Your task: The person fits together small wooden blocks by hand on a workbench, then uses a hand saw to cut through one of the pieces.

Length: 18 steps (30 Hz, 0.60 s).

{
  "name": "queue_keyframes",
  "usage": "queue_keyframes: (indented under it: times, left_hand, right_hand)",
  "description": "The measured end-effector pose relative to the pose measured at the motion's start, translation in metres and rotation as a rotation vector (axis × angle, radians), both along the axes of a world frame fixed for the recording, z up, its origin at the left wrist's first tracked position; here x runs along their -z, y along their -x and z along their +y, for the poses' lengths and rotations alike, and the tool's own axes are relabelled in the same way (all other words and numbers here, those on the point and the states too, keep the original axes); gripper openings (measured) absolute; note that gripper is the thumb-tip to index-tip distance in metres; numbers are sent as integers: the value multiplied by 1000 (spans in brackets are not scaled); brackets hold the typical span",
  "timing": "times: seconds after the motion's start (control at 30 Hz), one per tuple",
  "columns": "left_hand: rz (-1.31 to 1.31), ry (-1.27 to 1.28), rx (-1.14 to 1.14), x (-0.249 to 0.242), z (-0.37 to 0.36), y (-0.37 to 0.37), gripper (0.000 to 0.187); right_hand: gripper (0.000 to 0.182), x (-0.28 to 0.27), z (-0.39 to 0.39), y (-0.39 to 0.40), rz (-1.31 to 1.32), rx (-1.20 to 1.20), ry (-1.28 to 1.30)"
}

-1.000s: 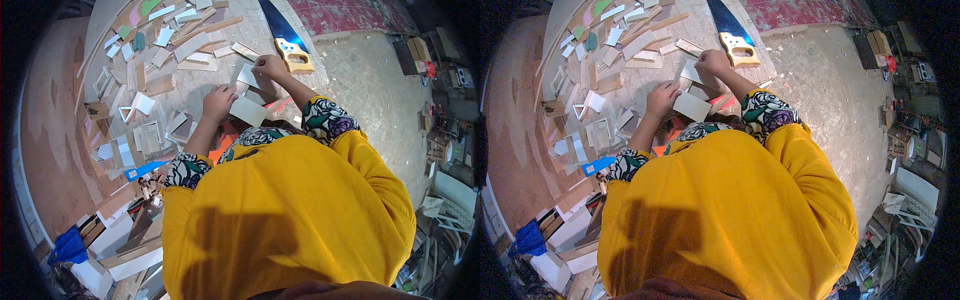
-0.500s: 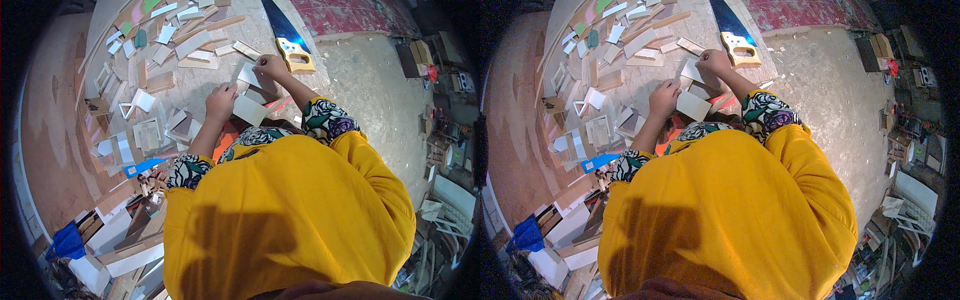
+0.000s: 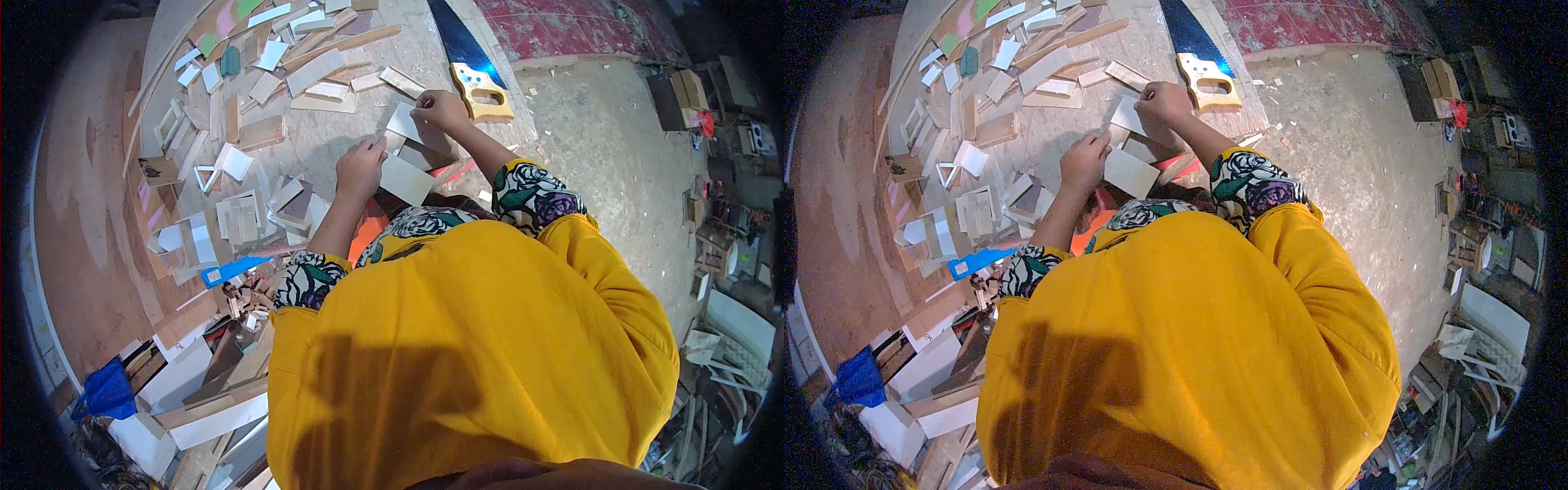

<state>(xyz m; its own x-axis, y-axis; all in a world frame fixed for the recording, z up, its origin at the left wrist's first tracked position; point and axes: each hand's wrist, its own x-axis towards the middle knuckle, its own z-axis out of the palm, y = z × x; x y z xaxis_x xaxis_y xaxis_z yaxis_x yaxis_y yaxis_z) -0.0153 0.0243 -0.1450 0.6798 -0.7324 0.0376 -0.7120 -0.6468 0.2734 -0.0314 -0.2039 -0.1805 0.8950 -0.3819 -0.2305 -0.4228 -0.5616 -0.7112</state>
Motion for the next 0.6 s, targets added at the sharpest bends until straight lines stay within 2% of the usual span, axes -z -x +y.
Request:
queue_keyframes:
  times: [0.6]
  left_hand:
    - [151,-14,-20,-2,3,-12,31]
  right_hand:
    - [24,-7,-4,-4,-2,-52,20]
